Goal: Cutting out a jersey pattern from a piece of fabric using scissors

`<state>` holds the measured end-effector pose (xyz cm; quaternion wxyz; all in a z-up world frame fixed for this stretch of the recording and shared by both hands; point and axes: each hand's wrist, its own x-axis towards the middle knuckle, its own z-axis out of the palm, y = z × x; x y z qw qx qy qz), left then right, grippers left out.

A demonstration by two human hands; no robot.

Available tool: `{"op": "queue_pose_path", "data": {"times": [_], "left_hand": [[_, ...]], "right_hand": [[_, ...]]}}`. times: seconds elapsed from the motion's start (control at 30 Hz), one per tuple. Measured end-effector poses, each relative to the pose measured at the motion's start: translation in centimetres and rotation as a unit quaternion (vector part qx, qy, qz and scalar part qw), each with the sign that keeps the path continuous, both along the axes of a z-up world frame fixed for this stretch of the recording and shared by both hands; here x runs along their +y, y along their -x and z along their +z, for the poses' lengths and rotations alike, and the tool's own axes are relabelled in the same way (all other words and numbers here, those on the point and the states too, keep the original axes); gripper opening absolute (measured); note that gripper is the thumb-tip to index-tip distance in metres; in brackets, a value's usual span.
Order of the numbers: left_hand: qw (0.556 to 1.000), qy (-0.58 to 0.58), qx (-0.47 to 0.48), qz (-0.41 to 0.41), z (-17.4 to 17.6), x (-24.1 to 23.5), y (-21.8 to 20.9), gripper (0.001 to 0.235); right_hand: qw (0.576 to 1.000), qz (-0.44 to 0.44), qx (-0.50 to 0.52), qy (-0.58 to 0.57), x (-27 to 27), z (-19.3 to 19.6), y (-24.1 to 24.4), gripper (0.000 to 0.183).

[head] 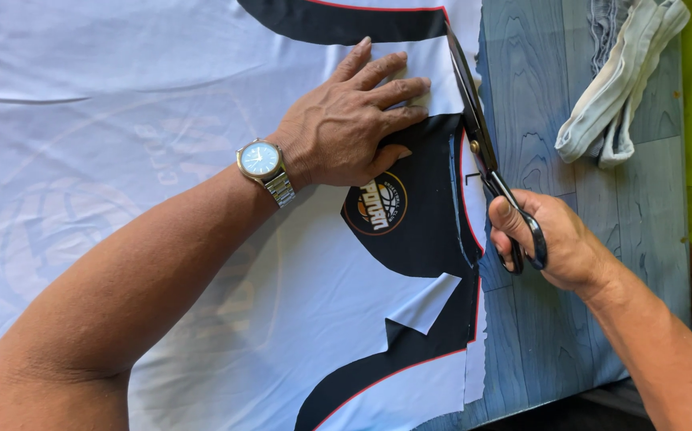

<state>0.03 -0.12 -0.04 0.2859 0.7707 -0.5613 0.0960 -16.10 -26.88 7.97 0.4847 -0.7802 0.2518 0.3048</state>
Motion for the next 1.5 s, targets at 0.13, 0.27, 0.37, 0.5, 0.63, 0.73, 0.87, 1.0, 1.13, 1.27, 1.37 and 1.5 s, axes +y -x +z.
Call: {"op": "queue_pose_path", "data": {"times": [0.13, 0.27, 0.37, 0.5, 0.63, 0.73, 0.87, 1.0, 1.13, 1.27, 1.37, 1.5], "left_hand": [[1.000, -0.002, 0.009, 0.002, 0.1, 0.0, 0.1, 0.045], [1.000, -0.001, 0.008, 0.004, 0.6, 0.1, 0.1, 0.043], [1.000, 0.001, 0.008, 0.000, 0.7, 0.1, 0.1, 0.043], [1.000, -0.009, 0.013, -0.002, 0.4, -0.1, 0.0, 0.047], [1.000, -0.017, -0.004, -0.006, 0.5, 0.2, 0.1, 0.046], [1.000, -0.013, -0.023, -0.011, 0.3, 0.2, -0.1, 0.045], [0.997, -0.015, -0.074, -0.014, 0.4, 0.2, 0.0, 0.042], [0.996, -0.049, -0.073, -0.010, 0.2, -0.4, -0.1, 0.044], [0.994, -0.098, -0.016, 0.041, 1.1, -1.2, 1.0, 0.045], [0.989, -0.060, -0.060, 0.118, 5.4, -1.7, 7.6, 0.036], [0.996, -0.013, -0.031, 0.087, 6.2, 0.9, 16.6, 0.027], [0.995, -0.074, 0.027, 0.059, 8.2, 5.5, 28.6, 0.036]], "right_hand": [[0.999, -0.011, -0.005, -0.030, 0.3, 0.2, -0.7, 0.053], [0.999, 0.027, -0.029, 0.030, 0.6, 0.2, -1.2, 0.051], [0.999, -0.007, -0.011, -0.050, -1.1, -0.8, -0.9, 0.047], [0.990, -0.040, 0.004, -0.132, -4.0, -0.1, 2.0, 0.053], [0.987, 0.005, 0.015, -0.158, -5.6, 2.0, 7.7, 0.058], [0.986, 0.015, 0.052, -0.155, -7.3, 2.4, 12.5, 0.060], [0.989, -0.094, 0.054, -0.096, -11.1, 1.6, 18.3, 0.045], [0.990, -0.113, 0.048, -0.066, -12.5, 2.7, 21.1, 0.047], [0.993, -0.061, 0.035, -0.098, -11.9, 3.0, 23.4, 0.038], [0.996, -0.025, 0.050, -0.067, -10.9, 3.7, 25.6, 0.040], [0.995, 0.003, -0.002, -0.100, -12.8, 2.4, 28.6, 0.044], [0.997, -0.029, 0.031, -0.070, -16.9, 0.5, 31.2, 0.035]]}}
